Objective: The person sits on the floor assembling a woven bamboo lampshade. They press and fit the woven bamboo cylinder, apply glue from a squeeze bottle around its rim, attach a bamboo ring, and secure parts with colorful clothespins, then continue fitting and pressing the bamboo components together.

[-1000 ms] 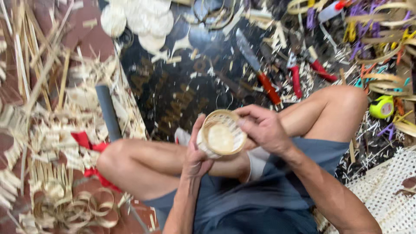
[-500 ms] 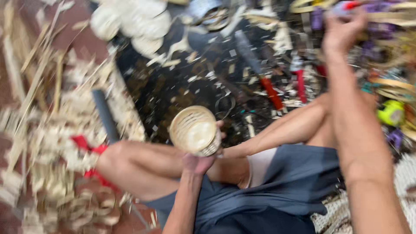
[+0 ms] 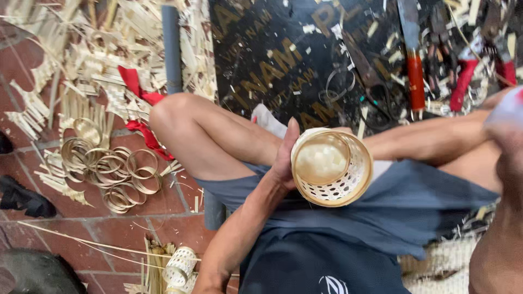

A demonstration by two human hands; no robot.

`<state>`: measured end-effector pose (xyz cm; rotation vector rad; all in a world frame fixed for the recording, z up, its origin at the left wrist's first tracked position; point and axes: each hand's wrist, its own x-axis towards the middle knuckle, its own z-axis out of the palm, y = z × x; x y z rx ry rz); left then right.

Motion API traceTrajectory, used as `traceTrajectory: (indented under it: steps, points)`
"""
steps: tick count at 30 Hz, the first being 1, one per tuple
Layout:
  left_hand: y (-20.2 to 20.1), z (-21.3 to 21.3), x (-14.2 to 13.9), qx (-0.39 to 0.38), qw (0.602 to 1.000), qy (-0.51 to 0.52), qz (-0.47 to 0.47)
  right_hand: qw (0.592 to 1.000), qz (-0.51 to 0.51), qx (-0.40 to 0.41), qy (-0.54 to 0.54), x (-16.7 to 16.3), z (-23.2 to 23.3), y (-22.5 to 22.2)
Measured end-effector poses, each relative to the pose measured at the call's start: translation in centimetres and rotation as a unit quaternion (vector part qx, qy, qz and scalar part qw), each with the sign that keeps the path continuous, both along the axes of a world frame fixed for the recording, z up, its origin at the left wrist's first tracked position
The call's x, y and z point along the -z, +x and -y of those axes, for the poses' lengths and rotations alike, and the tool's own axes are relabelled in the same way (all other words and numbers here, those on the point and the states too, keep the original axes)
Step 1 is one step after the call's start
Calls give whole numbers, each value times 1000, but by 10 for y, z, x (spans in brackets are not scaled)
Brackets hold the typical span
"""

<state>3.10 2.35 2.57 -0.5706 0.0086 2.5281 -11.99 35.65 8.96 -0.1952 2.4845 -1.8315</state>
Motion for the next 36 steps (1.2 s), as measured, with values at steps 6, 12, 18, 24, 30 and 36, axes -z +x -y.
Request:
traceTrajectory:
  steps: [6, 12, 18, 24, 30, 36]
  points:
    - [24, -26, -6, 61, 996, 61, 36, 969, -65, -219, 90, -106, 48, 66]
    - [49, -46, -18, 99, 980, 127, 119, 938, -114, -287, 155, -134, 73, 61]
    - [50, -45, -36, 113, 982, 147, 50, 923, -132, -314, 179, -147, 87, 52]
    - [47, -43, -51, 136, 982, 126, 36, 917, -148, -311, 202, -157, 94, 54]
    - [46, -43, -55, 136, 983, 120, 36, 916, -134, -316, 207, -154, 96, 52]
    - [45, -45, -56, 135, 980, 140, 49, 914, -152, -315, 207, -156, 96, 51]
